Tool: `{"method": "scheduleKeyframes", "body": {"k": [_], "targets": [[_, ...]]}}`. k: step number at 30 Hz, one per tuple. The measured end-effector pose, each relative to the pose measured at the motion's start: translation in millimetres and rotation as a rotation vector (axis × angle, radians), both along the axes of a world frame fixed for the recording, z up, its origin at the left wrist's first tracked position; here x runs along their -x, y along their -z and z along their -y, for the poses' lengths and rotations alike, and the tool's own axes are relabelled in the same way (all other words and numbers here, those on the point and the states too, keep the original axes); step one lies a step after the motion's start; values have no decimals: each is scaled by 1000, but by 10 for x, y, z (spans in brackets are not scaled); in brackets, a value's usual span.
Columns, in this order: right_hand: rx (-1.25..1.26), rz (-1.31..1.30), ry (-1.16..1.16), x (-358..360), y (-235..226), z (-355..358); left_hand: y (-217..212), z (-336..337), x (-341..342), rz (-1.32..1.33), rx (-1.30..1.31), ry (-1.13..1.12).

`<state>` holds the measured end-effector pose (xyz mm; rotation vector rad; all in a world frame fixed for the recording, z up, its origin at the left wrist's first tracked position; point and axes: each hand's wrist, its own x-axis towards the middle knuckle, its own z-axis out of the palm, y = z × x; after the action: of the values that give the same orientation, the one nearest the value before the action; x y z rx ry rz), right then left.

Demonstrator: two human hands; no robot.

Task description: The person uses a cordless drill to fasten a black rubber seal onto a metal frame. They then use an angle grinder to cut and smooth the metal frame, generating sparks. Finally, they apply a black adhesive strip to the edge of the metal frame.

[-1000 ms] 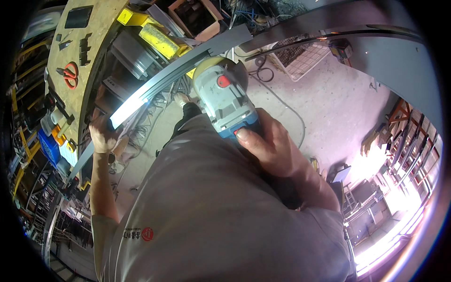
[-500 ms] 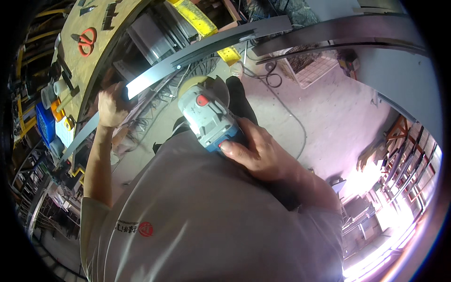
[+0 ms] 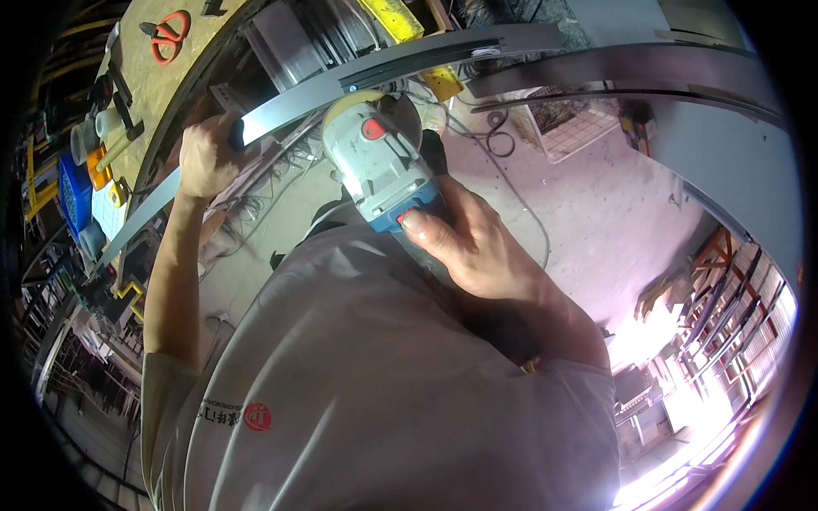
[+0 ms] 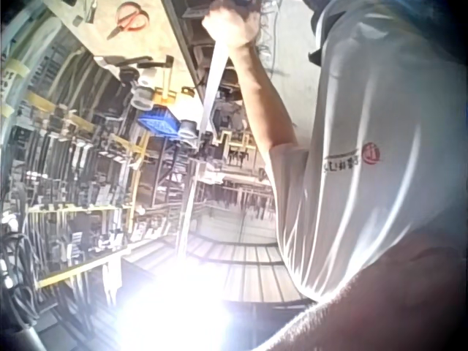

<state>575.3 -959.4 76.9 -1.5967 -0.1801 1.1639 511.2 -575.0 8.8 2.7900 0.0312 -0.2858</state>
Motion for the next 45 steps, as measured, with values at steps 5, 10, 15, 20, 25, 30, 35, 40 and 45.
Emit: {"method": "scheduleKeyframes", "body": {"k": [5,10,15,20,25,30,35,40,45], "targets": [[-5,18,-8,-3,18,-14,-24,16,-21,-1,9,-4],[13,-29,-29,-30,38,-18,-9,15,-1,-12,11,-21],[13,-9,-15,-18,71,-21,8,-3,-11,8,16,-2],[37,-40,-16,-23,60,-18,-8,15,-14,-19,18,-21],[36,-46,8,-10,56,-22,-5,15,-15,-6,12,-9],[55,-19,15,8,64,-6,-8,29,-20,28,15,-1],[36,-11,36,13,42,-18,35,-1,-23,78,67,26],[48,-16,24,1,38,-12,46,12,0,99,67,17],[59,-9,24,-4,27,4,49,7,-9,106,70,24]]}}
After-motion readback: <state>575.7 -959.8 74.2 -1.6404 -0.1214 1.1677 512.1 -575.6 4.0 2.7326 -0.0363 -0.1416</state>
